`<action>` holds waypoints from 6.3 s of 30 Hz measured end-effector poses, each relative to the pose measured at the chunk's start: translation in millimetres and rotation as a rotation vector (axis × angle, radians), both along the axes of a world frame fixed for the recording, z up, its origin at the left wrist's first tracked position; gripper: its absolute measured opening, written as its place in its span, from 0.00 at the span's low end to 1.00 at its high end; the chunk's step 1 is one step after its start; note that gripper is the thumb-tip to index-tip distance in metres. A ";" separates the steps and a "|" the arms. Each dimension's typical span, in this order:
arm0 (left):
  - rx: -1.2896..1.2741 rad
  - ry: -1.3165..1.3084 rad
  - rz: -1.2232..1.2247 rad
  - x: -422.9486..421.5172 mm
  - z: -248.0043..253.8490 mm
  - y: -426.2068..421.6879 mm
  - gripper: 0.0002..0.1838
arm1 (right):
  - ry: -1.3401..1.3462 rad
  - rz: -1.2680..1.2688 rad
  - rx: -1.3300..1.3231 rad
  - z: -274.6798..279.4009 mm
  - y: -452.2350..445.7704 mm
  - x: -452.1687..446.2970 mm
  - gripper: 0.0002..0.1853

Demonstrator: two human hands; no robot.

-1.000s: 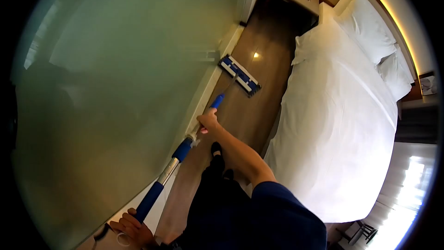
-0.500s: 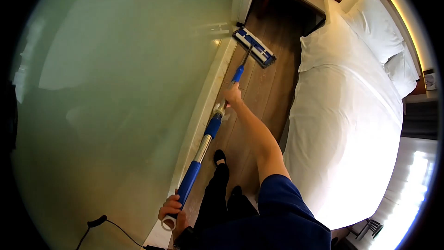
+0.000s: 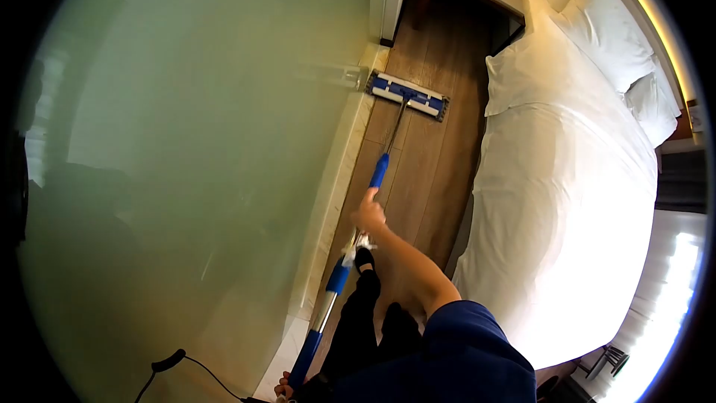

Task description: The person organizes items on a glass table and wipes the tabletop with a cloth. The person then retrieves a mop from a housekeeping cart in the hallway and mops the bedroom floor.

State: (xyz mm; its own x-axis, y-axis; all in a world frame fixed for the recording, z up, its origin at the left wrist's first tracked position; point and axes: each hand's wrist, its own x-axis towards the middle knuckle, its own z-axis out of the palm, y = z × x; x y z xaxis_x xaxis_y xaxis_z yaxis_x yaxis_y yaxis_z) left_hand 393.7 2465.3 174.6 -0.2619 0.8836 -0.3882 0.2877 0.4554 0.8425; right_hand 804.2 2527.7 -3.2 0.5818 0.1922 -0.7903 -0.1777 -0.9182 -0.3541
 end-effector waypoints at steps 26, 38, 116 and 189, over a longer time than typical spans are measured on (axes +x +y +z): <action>-0.015 -0.297 -0.208 192.9 90.5 -18.4 0.13 | -0.014 0.250 -0.112 41.7 11.7 203.0 0.49; 0.097 -0.532 -0.304 214.9 98.9 9.6 0.16 | -0.080 0.006 0.080 30.8 18.2 215.8 0.38; 0.930 -1.106 -1.381 -1062.1 158.9 26.1 0.15 | 0.844 -0.352 0.852 -30.8 -88.6 -1294.9 0.09; 0.423 -1.326 -1.730 -828.3 237.6 308.0 0.13 | -0.623 0.076 0.926 -16.3 51.2 -1179.8 0.03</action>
State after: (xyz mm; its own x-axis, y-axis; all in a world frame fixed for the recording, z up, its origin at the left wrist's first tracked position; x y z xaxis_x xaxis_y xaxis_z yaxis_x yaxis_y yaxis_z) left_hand -434.7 2773.2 412.1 0.8068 -0.0498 0.5887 -0.5595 0.2555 0.7885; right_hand -375.6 2578.9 -19.4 0.7880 0.6073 0.1017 0.3147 -0.2553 -0.9142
